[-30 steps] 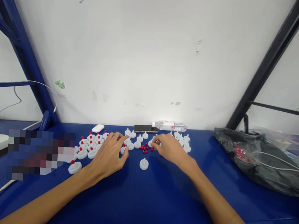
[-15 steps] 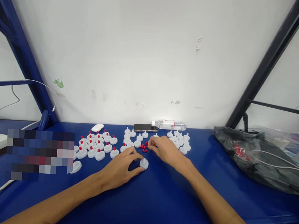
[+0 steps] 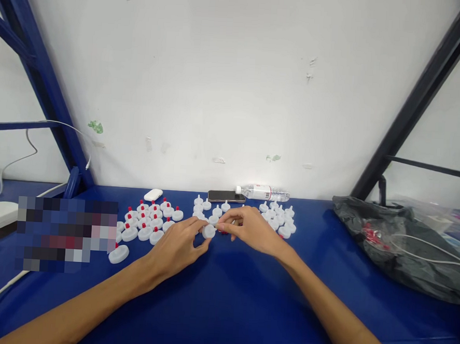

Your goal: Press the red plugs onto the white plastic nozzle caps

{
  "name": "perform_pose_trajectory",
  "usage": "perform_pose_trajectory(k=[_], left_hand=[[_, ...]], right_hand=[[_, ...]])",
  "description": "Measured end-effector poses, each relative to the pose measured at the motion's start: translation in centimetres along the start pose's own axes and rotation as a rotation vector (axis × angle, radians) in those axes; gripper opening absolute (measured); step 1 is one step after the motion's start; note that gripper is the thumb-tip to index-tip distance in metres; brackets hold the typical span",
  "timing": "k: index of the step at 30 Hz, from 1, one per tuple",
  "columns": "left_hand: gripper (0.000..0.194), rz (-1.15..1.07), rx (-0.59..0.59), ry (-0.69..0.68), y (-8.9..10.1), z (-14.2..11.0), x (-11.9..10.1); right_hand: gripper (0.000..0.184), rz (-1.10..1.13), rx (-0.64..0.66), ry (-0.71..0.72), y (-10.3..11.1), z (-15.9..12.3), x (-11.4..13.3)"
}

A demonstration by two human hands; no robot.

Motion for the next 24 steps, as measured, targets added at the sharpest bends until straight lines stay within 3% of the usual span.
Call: perform_pose_trajectory(k=[12,18,22,24], left_hand=[[0.014,0.006,-0.002,-0.012,0.1,-0.1,-0.2],[0.014,-0.002,-0.005,-0.045,0.0,-0.2,-0.5],[0.015,0.002,-0.041,-0.059,0.5,-0.3,-0.8],[0.019,0.004,-0.076,-0.071,1.0,-0.4,-1.0]], right_hand=[[0.019,-0.069,-0.073,0.014,0.2,-0.1,0.4],[0.014,-0.068,-0.041,0.010,-0.7,0.0,0.2],[0.019,0.021,-0.041,-0.040,-0.8,0.1,-0.3],[0.032,0.110,-0.046,-0.085,-0.8,0.0,-0.5]])
Point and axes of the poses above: each hand's wrist, its own z-axis towards the middle knuckle, its own y-axis out of the back of the hand, x = y × z, the point moved 9 cm from there along z, towards the middle knuckle, and after that the axes turned 6 degrees about -z, right-handed, at the moved point
